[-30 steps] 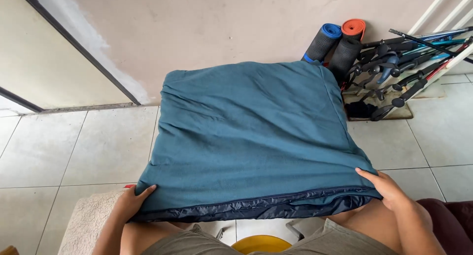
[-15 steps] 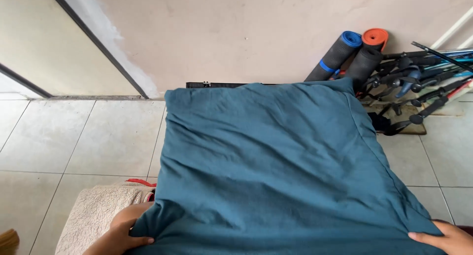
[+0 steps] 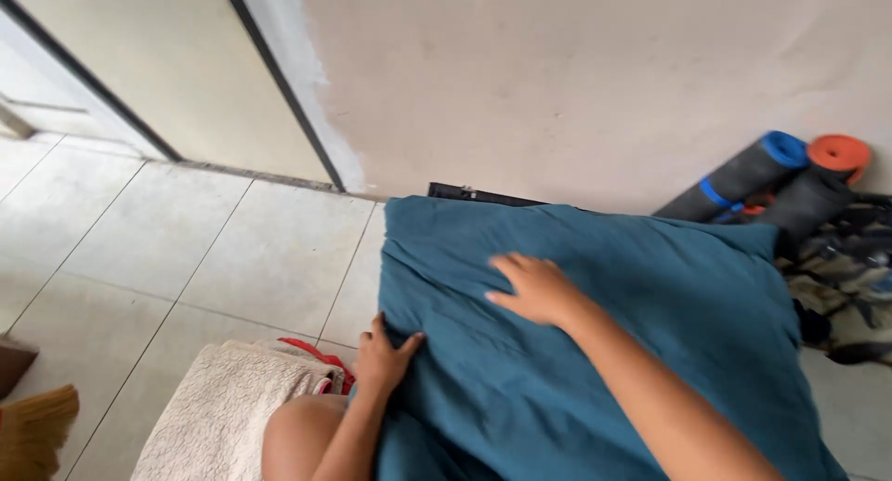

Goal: The person folds a large teal blanket or comforter on top of an open black suitcase. They smooth the fabric, fold it in half multiple times, and then roll it tightly to fit inside the luggage.

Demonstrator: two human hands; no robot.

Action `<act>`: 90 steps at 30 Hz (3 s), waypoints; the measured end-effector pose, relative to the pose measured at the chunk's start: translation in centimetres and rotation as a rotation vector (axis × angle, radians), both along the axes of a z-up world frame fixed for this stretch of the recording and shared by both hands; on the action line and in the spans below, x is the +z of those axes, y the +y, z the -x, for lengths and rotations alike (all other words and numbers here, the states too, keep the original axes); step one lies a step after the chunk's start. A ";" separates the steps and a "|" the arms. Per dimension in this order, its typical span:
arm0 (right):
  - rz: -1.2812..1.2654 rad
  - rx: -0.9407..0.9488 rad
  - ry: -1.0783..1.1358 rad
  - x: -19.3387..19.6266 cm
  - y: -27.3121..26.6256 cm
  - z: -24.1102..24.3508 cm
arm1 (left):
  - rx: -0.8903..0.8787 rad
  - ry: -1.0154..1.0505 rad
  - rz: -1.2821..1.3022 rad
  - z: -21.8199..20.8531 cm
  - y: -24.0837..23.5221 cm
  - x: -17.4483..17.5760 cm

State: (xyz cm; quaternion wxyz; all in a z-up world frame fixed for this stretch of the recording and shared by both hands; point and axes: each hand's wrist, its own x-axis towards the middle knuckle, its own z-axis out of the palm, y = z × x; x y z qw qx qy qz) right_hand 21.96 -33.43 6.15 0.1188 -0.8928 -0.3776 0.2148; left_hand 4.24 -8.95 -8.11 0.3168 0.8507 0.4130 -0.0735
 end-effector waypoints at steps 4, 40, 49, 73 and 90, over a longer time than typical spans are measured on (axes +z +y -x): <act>-0.060 0.059 -0.029 -3.3 14.1 -5.0 | 0.020 -0.073 -0.125 -0.2 0.2 1.8; 0.183 -0.458 -0.388 -13.1 -18.6 -9.5 | -0.796 -0.026 -0.416 -18.3 -2.9 5.2; 0.263 -0.667 -0.726 -13.2 -32.3 -9.4 | -0.513 -0.112 -0.487 -16.9 -0.3 -2.0; 0.588 -0.847 -0.397 -6.6 -38.4 -24.6 | -0.689 0.191 -0.587 -32.6 5.2 5.7; 0.213 -1.256 0.223 -8.0 -35.3 -7.7 | -0.404 -0.008 -0.437 -14.7 9.6 0.0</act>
